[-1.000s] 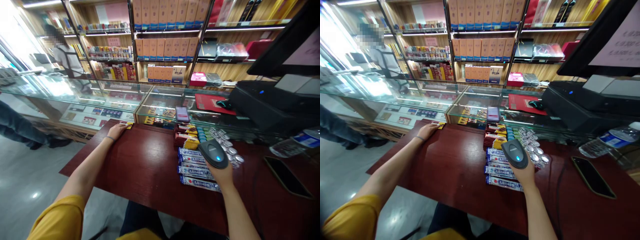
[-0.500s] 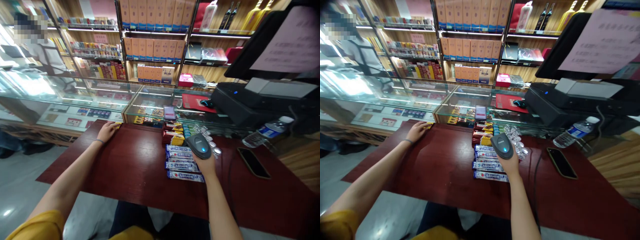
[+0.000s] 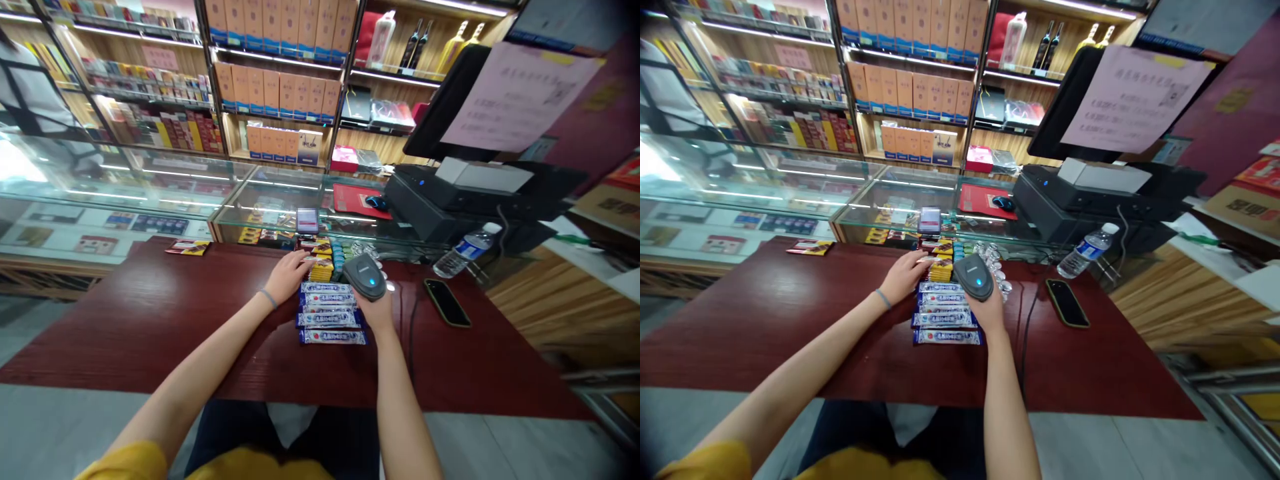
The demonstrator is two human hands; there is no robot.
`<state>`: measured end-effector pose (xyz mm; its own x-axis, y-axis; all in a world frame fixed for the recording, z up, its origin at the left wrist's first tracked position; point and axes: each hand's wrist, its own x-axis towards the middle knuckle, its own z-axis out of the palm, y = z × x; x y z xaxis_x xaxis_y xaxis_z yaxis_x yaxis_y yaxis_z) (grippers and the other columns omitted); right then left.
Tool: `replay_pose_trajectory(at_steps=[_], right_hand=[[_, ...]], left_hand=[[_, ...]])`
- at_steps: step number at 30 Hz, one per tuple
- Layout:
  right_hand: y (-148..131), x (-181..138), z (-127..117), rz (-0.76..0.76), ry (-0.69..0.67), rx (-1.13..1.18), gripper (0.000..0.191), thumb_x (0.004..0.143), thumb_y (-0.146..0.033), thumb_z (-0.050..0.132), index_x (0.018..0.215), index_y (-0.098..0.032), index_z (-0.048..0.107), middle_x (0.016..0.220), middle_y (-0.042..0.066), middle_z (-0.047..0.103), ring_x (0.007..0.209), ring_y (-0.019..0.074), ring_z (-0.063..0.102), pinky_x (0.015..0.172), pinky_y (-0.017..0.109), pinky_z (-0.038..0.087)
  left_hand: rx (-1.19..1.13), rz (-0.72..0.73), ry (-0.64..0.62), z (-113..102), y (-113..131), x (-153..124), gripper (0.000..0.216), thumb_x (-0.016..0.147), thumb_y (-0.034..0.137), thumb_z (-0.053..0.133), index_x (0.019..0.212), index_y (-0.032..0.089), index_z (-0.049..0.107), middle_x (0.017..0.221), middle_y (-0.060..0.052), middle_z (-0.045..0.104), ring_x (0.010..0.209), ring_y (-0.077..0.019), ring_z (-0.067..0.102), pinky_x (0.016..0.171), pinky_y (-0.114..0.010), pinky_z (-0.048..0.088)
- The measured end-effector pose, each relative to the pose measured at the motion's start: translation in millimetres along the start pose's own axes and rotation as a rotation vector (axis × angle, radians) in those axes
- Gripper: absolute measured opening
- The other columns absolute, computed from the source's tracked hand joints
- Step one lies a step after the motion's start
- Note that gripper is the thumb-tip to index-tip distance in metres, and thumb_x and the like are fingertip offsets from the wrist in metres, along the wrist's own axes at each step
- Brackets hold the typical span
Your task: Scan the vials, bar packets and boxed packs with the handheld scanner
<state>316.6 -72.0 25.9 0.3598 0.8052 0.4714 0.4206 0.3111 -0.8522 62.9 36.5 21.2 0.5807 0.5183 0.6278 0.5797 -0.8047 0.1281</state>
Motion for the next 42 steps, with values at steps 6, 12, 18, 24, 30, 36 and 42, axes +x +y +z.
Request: replay_pose_trajectory(at_steps=[6,12,18,24,30,36,42], right_hand=[[1,0,1,-0.007,0.009,0.017,0.043,0.072,-0.034,0.081,0.11,-0.02,0.067,0.101,0.01,0.077,0.099,0.0294,0.073,0.086,0.044,0.062],[3,0,3,-0.031,0.013,0.018,0.047,0.073,-0.032,0.079,0.117,-0.019,0.066,0.11,0.011,0.077,0.1,0.0272,0.073,0.097,0.045,0.058],[3,-2,2,-0.008,0.031,-0.022,0.052,0.074,-0.034,0.077,0.121,-0.017,0.062,0.116,0.015,0.075,0.104,0.0271,0.072,0.099,0.045,0.056],[-5,-6,4,-0.001,0.113,-0.119,0.054,0.071,-0.037,0.079,0.119,-0.018,0.062,0.1,0.011,0.077,0.103,0.0281,0.071,0.093,0.041,0.057],[-14,-10,13,0.013,-0.031,-0.163,0.056,0.071,-0.037,0.077,0.122,-0.023,0.06,0.096,0.006,0.077,0.094,0.0279,0.073,0.083,0.038,0.059],[-29,-18,24,-0.007,-0.29,-0.271,0.064,0.076,-0.034,0.073,0.137,-0.029,0.052,0.097,0.002,0.077,0.09,0.0286,0.075,0.073,0.034,0.056],[-42,-21,29,-0.117,-0.493,-0.407,0.062,0.075,-0.029,0.074,0.135,-0.028,0.056,0.09,0.003,0.078,0.083,0.0303,0.077,0.064,0.03,0.05]], left_hand=[[0.136,-0.062,-0.167,22,30,15,0.053,0.099,0.016,0.047,0.151,0.026,0.052,0.155,-0.012,0.053,0.147,-0.0306,0.045,0.12,-0.053,0.035],[0.069,-0.118,-0.145,20,34,18,0.043,0.097,0.017,0.052,0.136,0.029,0.065,0.141,-0.01,0.066,0.134,-0.0287,0.057,0.112,-0.049,0.042],[-0.272,-0.178,0.153,9,31,13,0.027,0.094,0.019,0.059,0.115,0.028,0.074,0.115,-0.011,0.073,0.111,-0.0272,0.066,0.102,-0.045,0.048],[-0.633,-0.581,0.651,-3,26,-5,0.015,0.092,0.03,0.068,0.106,0.025,0.071,0.104,-0.006,0.07,0.101,-0.0218,0.067,0.094,-0.036,0.054],[-1.41,-0.99,0.872,3,6,-8,0.03,0.082,0.03,0.079,0.104,0.024,0.06,0.106,-0.001,0.072,0.093,-0.0147,0.07,0.083,-0.028,0.057],[-1.661,-1.069,0.902,5,-2,-11,0.026,0.085,0.02,0.076,0.102,0.025,0.057,0.11,-0.002,0.073,0.101,-0.0151,0.071,0.094,-0.036,0.057],[-1.69,-1.043,0.921,8,-1,-13,0.021,0.089,0.019,0.07,0.103,0.027,0.057,0.114,-0.001,0.072,0.108,-0.015,0.07,0.101,-0.039,0.056]])
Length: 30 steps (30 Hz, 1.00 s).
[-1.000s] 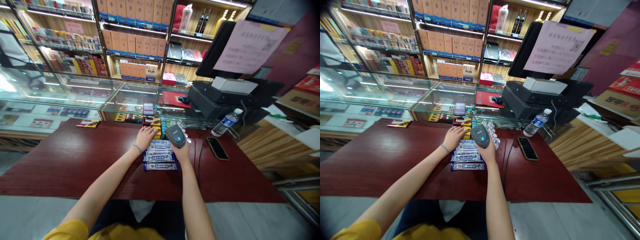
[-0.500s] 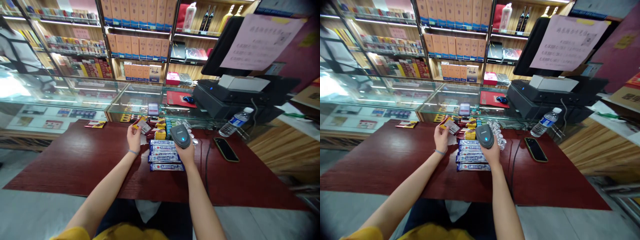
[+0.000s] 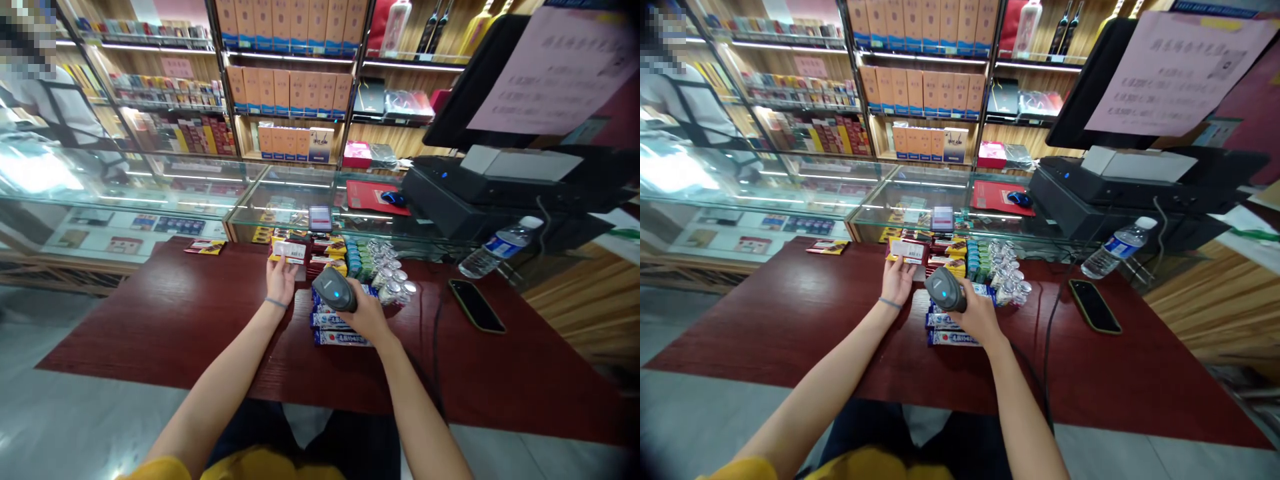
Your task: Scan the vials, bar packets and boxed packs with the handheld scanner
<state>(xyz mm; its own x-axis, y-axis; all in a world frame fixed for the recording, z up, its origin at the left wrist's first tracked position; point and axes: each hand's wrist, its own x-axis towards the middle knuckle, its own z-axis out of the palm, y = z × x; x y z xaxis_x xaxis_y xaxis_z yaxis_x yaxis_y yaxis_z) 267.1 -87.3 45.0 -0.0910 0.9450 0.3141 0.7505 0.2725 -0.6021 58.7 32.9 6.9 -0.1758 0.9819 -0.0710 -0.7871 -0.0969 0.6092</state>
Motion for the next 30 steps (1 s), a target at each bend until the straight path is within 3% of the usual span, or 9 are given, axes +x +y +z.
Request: replay_pose_trajectory(at_steps=[5,14,18,24,27,30], right_hand=[[0,0,1,-0.035,0.003,-0.081,0.041,0.076,-0.034,0.073,0.116,-0.027,0.065,0.082,0.004,0.078,0.078,0.0315,0.076,0.062,0.031,0.049],[3,0,3,0.007,0.045,-0.018,0.055,0.075,-0.032,0.071,0.128,-0.026,0.06,0.089,0.005,0.079,0.079,0.0313,0.077,0.063,0.031,0.05],[13,-2,5,0.042,0.107,0.031,0.054,0.075,-0.036,0.072,0.126,-0.026,0.059,0.085,0.004,0.077,0.076,0.0289,0.075,0.064,0.031,0.052],[22,-3,7,0.085,0.249,0.128,0.048,0.072,-0.039,0.073,0.117,-0.029,0.062,0.087,0.003,0.077,0.085,0.0306,0.075,0.07,0.036,0.058],[26,-4,8,0.106,0.331,0.146,0.049,0.069,-0.038,0.074,0.116,-0.027,0.063,0.083,0.003,0.076,0.085,0.029,0.075,0.073,0.036,0.058],[32,-2,7,0.095,0.375,0.185,0.052,0.067,-0.04,0.076,0.115,-0.023,0.065,0.082,0.004,0.077,0.073,0.0247,0.073,0.067,0.033,0.057]], left_hand=[[0.036,0.017,-0.02,-1,2,2,0.016,0.091,0.02,0.066,0.1,0.028,0.056,0.114,0.001,0.07,0.111,-0.0139,0.068,0.106,-0.042,0.054],[-0.022,0.002,0.023,0,2,3,0.02,0.09,0.02,0.07,0.103,0.026,0.057,0.117,-0.002,0.072,0.109,-0.0153,0.069,0.099,-0.037,0.056],[0.043,0.085,0.015,1,14,12,0.02,0.089,0.026,0.073,0.103,0.026,0.059,0.116,-0.003,0.072,0.109,-0.0153,0.069,0.098,-0.035,0.055],[0.347,0.518,0.04,-5,80,43,0.028,0.088,0.037,0.074,0.112,0.027,0.064,0.112,-0.003,0.069,0.104,-0.0169,0.068,0.089,-0.03,0.056],[0.758,0.809,0.073,-24,126,52,0.025,0.091,0.038,0.07,0.111,0.022,0.068,0.103,-0.005,0.069,0.101,-0.0183,0.067,0.093,-0.031,0.053],[1.21,0.965,-0.04,-56,169,55,0.024,0.096,0.035,0.062,0.114,0.023,0.072,0.105,-0.006,0.069,0.101,-0.0208,0.065,0.094,-0.033,0.053]])
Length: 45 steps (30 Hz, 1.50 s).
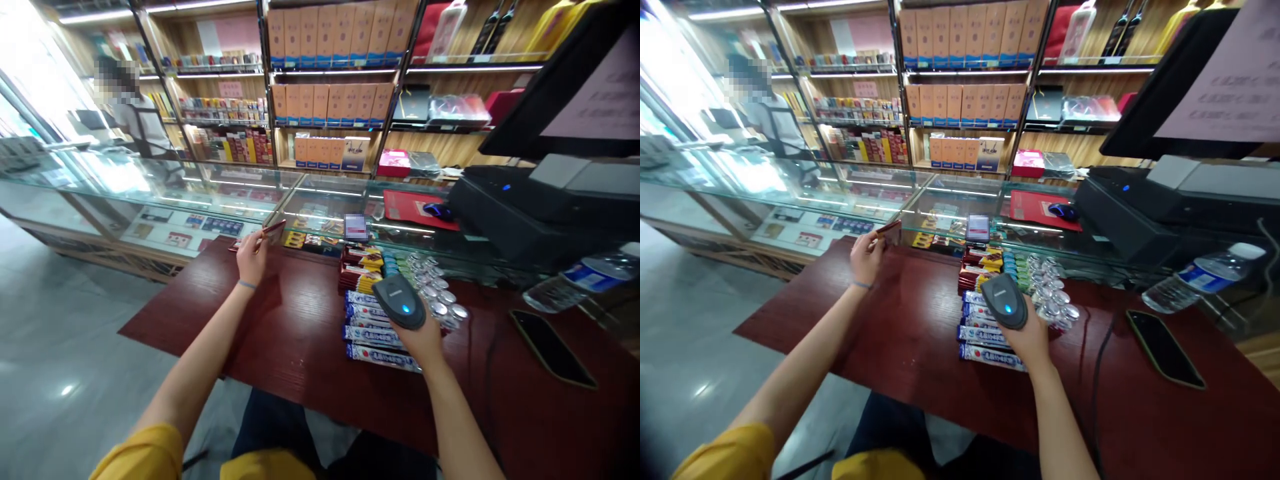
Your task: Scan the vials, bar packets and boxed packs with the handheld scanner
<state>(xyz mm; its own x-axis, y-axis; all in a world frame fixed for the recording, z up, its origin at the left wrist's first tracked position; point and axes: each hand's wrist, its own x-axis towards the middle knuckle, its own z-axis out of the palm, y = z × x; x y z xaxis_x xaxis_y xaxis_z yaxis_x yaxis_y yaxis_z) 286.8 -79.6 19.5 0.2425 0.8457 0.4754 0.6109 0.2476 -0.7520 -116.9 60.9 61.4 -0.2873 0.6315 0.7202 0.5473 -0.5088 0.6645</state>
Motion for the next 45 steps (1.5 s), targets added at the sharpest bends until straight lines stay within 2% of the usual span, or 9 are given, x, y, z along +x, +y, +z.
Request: replay_pose_trajectory(at_steps=[3,6,10,13,23,32,37,41,45], right_hand=[[5,3,-1,-0.013,0.023,0.012,0.051,0.065,-0.043,0.078,0.11,-0.022,0.067,0.083,0.005,0.077,0.071,0.0249,0.072,0.064,0.034,0.058],[9,4,-2,-0.003,0.061,0.003,0.05,0.065,-0.045,0.079,0.108,-0.022,0.068,0.088,0.007,0.078,0.075,0.026,0.073,0.068,0.036,0.059],[13,3,-2,0.028,0.109,-0.018,0.051,0.063,-0.046,0.08,0.107,-0.022,0.07,0.091,0.009,0.078,0.079,0.0279,0.074,0.072,0.038,0.061],[16,4,-3,0.051,0.121,-0.033,0.053,0.064,-0.048,0.078,0.109,-0.02,0.071,0.097,0.012,0.078,0.084,0.0304,0.074,0.078,0.044,0.061],[22,4,-2,0.049,0.125,-0.039,0.061,0.068,-0.048,0.078,0.12,-0.019,0.068,0.109,0.013,0.076,0.091,0.0309,0.073,0.085,0.048,0.06],[22,3,-3,0.042,0.128,-0.037,0.058,0.067,-0.046,0.078,0.117,-0.019,0.068,0.096,0.011,0.078,0.084,0.0304,0.073,0.076,0.044,0.06],[25,5,-3,0.042,0.149,-0.026,0.057,0.066,-0.044,0.079,0.115,-0.018,0.067,0.096,0.011,0.078,0.084,0.0298,0.073,0.077,0.043,0.061],[21,9,-5,0.019,0.154,0.019,0.054,0.068,-0.043,0.079,0.115,-0.018,0.067,0.102,0.011,0.078,0.09,0.0282,0.074,0.083,0.043,0.061],[14,10,-8,0.021,0.164,0.025,0.06,0.068,-0.041,0.081,0.121,-0.018,0.066,0.107,0.012,0.078,0.094,0.0286,0.074,0.087,0.044,0.062]], left_hand=[[0.273,0.141,-0.195,-38,-33,4,0.028,0.1,0.032,0.055,0.121,0.026,0.073,0.103,-0.007,0.069,0.098,-0.0214,0.065,0.092,-0.033,0.051],[0.49,0.184,-0.344,-62,-71,6,0.033,0.099,0.026,0.051,0.123,0.027,0.074,0.106,-0.009,0.068,0.098,-0.022,0.064,0.085,-0.03,0.05],[0.674,0.213,-0.445,-72,-112,12,0.039,0.099,0.022,0.048,0.127,0.028,0.074,0.108,-0.01,0.068,0.097,-0.0225,0.063,0.084,-0.029,0.049],[0.758,0.213,-0.511,-69,-128,19,0.039,0.099,0.022,0.048,0.127,0.027,0.074,0.107,-0.011,0.068,0.098,-0.0239,0.062,0.085,-0.031,0.049],[0.764,0.207,-0.715,-65,-149,29,0.042,0.098,0.02,0.05,0.133,0.031,0.07,0.118,-0.011,0.065,0.104,-0.024,0.062,0.092,-0.032,0.05],[0.584,0.222,-0.738,-63,-167,32,0.04,0.097,0.02,0.051,0.13,0.03,0.072,0.12,-0.009,0.066,0.112,-0.0219,0.063,0.106,-0.033,0.047],[0.649,0.215,-0.764,-65,-163,32,0.043,0.098,0.021,0.047,0.134,0.028,0.069,0.126,-0.01,0.065,0.112,-0.0233,0.063,0.102,-0.035,0.049],[0.678,0.234,-0.698,-63,-154,27,0.046,0.098,0.024,0.047,0.14,0.028,0.063,0.13,-0.012,0.064,0.116,-0.026,0.062,0.102,-0.038,0.05],[0.581,0.262,-0.621,-38,-130,13,0.048,0.096,0.022,0.047,0.142,0.023,0.061,0.134,-0.014,0.06,0.124,-0.0291,0.058,0.109,-0.044,0.047]])
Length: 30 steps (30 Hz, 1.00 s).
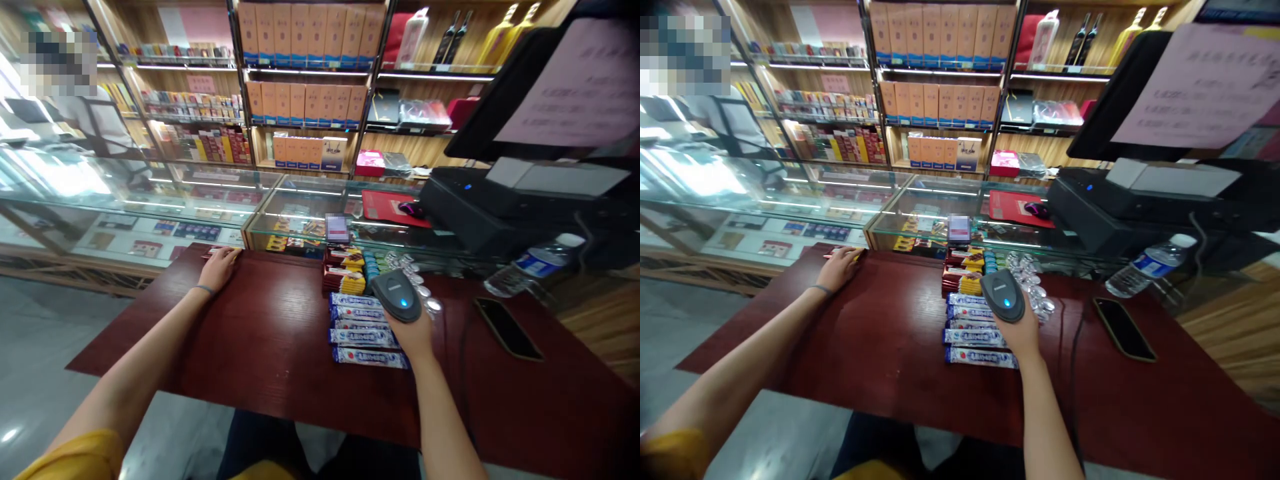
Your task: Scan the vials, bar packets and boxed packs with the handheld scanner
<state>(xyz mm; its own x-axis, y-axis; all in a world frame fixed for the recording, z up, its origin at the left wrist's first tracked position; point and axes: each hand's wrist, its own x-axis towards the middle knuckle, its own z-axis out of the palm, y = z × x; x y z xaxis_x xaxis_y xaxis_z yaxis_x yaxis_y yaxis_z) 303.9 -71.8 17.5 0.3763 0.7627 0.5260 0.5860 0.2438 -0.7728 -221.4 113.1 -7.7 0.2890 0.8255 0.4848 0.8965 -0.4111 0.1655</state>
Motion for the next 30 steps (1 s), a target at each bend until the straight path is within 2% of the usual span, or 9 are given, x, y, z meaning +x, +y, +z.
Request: replay_pose_trajectory(at_steps=[3,7,12,15,19,21,27,30], right_hand=[[-3,0,-2,0.01,-0.023,0.014,0.054,0.071,-0.039,0.08,0.119,-0.018,0.066,0.104,0.012,0.078,0.092,0.029,0.074,0.084,0.044,0.062],[-4,1,-3,0.019,-0.023,0.037,0.05,0.071,-0.037,0.08,0.116,-0.019,0.066,0.103,0.011,0.079,0.093,0.0288,0.074,0.086,0.044,0.061],[-2,4,-5,0.018,-0.01,0.078,0.051,0.071,-0.037,0.079,0.117,-0.019,0.066,0.101,0.01,0.078,0.097,0.0294,0.073,0.088,0.044,0.06],[-2,5,-7,0.03,-0.011,0.085,0.049,0.072,-0.036,0.078,0.116,-0.019,0.065,0.1,0.009,0.078,0.099,0.0293,0.073,0.09,0.043,0.06],[-4,7,-9,0.044,-0.032,0.061,0.045,0.071,-0.038,0.078,0.111,-0.021,0.064,0.097,0.009,0.078,0.1,0.0293,0.073,0.088,0.042,0.06],[-5,8,-9,0.048,-0.046,0.046,0.047,0.07,-0.038,0.078,0.112,-0.022,0.063,0.099,0.009,0.077,0.1,0.0295,0.073,0.087,0.041,0.06],[-4,8,-9,0.043,-0.047,0.025,0.053,0.071,-0.041,0.077,0.118,-0.021,0.062,0.102,0.01,0.077,0.098,0.0289,0.073,0.083,0.039,0.061],[-5,7,-9,0.041,-0.026,0.029,0.051,0.072,-0.041,0.077,0.117,-0.021,0.062,0.1,0.01,0.077,0.096,0.0289,0.073,0.082,0.039,0.061]], left_hand=[[-0.124,0.089,0.068,12,52,11,0.047,0.098,0.021,0.044,0.142,0.02,0.06,0.132,-0.015,0.06,0.123,-0.0281,0.058,0.111,-0.045,0.047],[-0.247,0.254,0.124,27,141,26,0.047,0.098,0.017,0.044,0.143,0.021,0.059,0.135,-0.014,0.058,0.128,-0.0273,0.055,0.113,-0.047,0.047],[-0.333,0.429,0.052,40,242,37,0.052,0.095,0.011,0.048,0.143,0.024,0.059,0.144,-0.014,0.056,0.14,-0.0286,0.048,0.119,-0.051,0.043],[-0.542,0.383,-0.031,45,285,42,0.046,0.093,0.011,0.053,0.134,0.027,0.066,0.146,-0.011,0.058,0.143,-0.0276,0.047,0.124,-0.053,0.035],[-1.017,0.122,-0.049,54,316,45,0.037,0.081,0.011,0.07,0.112,0.03,0.076,0.13,-0.011,0.069,0.134,-0.029,0.056,0.125,-0.049,0.029],[-1.092,0.065,-0.046,57,322,46,0.036,0.077,0.011,0.075,0.107,0.03,0.078,0.121,-0.012,0.073,0.128,-0.0301,0.059,0.124,-0.047,0.029],[-0.804,0.19,-0.058,53,327,40,0.028,0.084,0.015,0.069,0.106,0.03,0.077,0.116,-0.013,0.075,0.119,-0.0311,0.062,0.116,-0.047,0.034],[-0.767,0.188,-0.023,44,322,29,0.027,0.087,0.017,0.067,0.109,0.029,0.077,0.117,-0.012,0.075,0.117,-0.0314,0.063,0.113,-0.047,0.037]])
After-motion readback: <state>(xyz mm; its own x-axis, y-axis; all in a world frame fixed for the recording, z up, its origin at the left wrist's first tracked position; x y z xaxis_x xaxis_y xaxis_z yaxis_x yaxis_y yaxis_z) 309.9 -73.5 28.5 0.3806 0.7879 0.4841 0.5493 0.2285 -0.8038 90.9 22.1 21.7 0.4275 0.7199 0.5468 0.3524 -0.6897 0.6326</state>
